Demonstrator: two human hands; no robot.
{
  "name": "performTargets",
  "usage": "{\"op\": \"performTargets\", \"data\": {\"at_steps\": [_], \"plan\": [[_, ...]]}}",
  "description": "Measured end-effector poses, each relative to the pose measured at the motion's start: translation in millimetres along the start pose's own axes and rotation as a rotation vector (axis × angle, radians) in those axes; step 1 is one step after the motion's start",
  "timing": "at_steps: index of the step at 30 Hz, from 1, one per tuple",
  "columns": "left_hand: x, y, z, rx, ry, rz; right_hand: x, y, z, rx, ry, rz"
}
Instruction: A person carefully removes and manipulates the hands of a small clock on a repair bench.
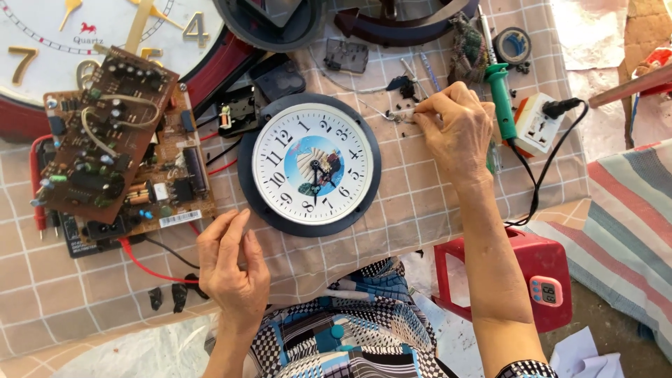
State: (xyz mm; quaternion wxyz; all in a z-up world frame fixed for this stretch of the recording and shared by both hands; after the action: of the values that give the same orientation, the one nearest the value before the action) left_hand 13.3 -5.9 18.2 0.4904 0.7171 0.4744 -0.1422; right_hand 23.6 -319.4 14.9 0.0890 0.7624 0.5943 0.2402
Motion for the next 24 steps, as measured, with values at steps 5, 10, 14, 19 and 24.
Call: {"op": "performTargets", "data": {"at_steps": [5, 10, 14, 19, 24], "plan": [[-0.2, -0.1, -1.8, 0.008, -0.037, 0.006, -0.1, -0.9, 9.2, 0.073, -0.042, 0.022], [1.1, -0.5, -2.2, 0.003, -0.034, 0.004, -6.5, -1.6, 7.2, 0.004, 0.006, 0.025], [1.2, -1.0, -1.2, 0.017, -0.030, -0.004, 4.0, -2.4, -2.0, -0.066, -0.052, -0.062], [0.5, -0.4, -0.6, 0.016, -0.010, 0.006, 10.4, -11.8, -0.4, -0.076, 0.005, -0.121], [1.8, -1.7, 0.4, 0.027, -0.009, -0.005, 25.9, -19.3, -2.2, -0.029, 0.063, -0.169]]}}
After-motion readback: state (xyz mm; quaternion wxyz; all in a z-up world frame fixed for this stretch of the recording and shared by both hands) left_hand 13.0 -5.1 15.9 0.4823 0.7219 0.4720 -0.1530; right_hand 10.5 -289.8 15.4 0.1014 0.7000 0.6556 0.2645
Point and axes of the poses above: each hand's wrist, its own y-axis towards the middle knuckle, its own z-axis out of the palm, x = y × z, the point moved 8 cm from there along y, towards the middle knuckle, and after that the axes turned 6 degrees about -x, right-handed, at the moved point
